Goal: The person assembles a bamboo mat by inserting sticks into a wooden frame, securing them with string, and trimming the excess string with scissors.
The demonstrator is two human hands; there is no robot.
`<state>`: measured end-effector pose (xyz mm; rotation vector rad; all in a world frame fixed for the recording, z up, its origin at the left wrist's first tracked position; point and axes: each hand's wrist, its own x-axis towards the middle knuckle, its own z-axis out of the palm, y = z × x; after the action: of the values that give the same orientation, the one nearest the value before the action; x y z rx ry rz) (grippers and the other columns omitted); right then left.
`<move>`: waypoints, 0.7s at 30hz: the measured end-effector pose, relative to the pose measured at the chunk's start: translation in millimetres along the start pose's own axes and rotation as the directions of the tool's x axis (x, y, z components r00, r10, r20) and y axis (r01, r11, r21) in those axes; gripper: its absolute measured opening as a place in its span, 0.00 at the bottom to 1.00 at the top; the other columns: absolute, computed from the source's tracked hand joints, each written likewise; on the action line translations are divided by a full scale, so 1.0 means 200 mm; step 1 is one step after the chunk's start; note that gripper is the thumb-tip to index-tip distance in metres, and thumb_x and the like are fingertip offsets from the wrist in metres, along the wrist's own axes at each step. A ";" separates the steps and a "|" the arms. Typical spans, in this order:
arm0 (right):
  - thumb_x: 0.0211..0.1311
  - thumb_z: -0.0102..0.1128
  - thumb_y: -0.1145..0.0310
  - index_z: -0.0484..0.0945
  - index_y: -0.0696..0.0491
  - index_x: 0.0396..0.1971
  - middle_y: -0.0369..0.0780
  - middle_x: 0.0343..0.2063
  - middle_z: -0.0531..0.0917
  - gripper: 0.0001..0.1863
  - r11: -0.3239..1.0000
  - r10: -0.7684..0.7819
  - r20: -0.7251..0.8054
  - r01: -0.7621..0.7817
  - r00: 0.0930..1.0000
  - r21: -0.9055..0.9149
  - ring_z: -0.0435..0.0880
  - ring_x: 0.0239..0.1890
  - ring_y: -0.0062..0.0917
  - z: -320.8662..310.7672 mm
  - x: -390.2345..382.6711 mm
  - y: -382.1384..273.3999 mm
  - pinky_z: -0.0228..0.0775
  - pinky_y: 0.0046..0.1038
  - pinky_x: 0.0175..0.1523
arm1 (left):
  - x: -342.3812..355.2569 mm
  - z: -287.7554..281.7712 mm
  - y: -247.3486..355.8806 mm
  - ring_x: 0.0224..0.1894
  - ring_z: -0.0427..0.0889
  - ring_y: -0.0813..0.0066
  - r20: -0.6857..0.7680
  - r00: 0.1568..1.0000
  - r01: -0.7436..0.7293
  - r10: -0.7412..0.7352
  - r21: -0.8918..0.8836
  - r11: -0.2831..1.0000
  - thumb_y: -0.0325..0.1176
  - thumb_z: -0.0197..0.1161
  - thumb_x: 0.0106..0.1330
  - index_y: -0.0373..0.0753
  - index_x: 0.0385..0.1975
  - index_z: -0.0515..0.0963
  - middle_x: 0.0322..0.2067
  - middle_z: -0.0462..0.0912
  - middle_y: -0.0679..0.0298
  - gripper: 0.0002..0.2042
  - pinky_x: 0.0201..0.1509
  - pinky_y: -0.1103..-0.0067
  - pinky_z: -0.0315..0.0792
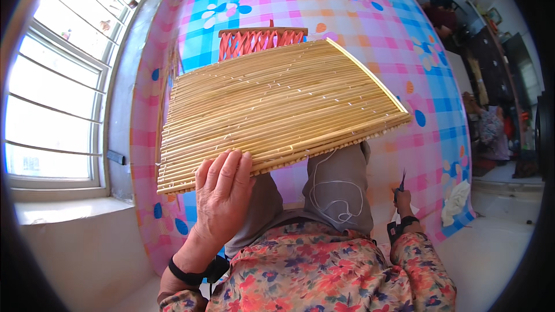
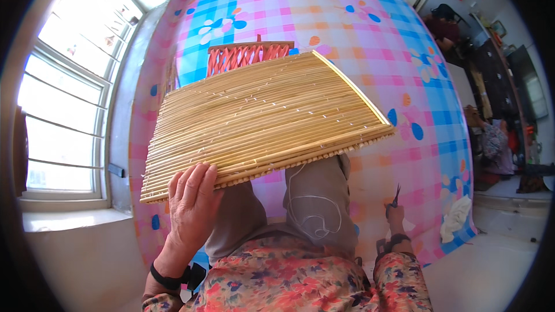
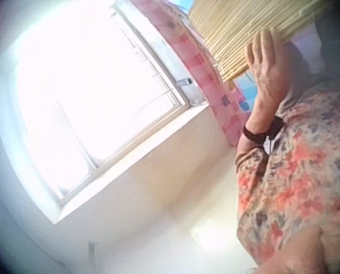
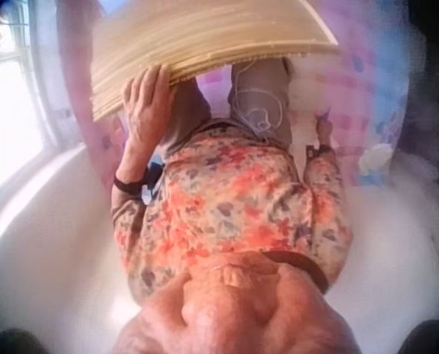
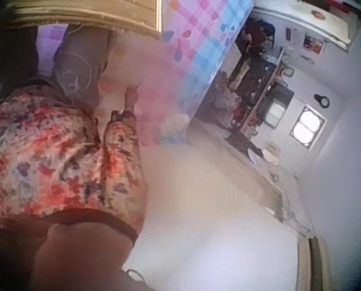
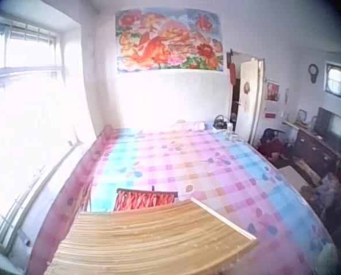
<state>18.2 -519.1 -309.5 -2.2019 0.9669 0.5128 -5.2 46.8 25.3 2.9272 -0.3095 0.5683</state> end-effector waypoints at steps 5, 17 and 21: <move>0.46 0.70 0.58 0.78 0.63 0.26 0.52 0.22 0.82 0.20 0.980 -0.094 -0.117 0.071 0.989 -0.184 0.84 0.30 0.45 0.22 -0.02 -0.16 0.74 0.40 0.35 | 0.09 -0.01 0.05 0.52 0.74 0.59 0.109 0.993 -0.042 0.040 0.017 0.999 0.28 0.65 0.53 0.34 0.52 0.74 0.50 0.75 0.56 0.23 0.56 0.64 0.66; 0.46 0.67 0.62 0.77 0.64 0.34 0.55 0.37 0.81 0.21 0.854 -0.241 0.173 0.294 0.955 -0.430 0.80 0.43 0.49 0.25 -0.01 -0.07 0.71 0.44 0.47 | 0.19 0.03 0.08 0.52 0.74 0.63 0.168 0.974 -0.152 0.149 0.001 0.988 0.28 0.60 0.53 0.37 0.52 0.76 0.50 0.76 0.61 0.23 0.56 0.66 0.66; 0.52 0.64 0.64 0.76 0.63 0.38 0.53 0.37 0.81 0.19 0.810 -0.469 0.033 0.445 0.883 -0.382 0.81 0.43 0.46 0.21 -0.10 -0.30 0.72 0.40 0.47 | 0.19 0.05 0.08 0.52 0.74 0.61 0.163 0.972 -0.172 0.170 0.003 0.985 0.28 0.59 0.53 0.36 0.52 0.76 0.50 0.76 0.58 0.22 0.56 0.64 0.66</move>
<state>46.3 -448.8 -302.4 -2.7026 0.3429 0.4258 29.3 23.1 32.1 2.9877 -0.5839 0.3542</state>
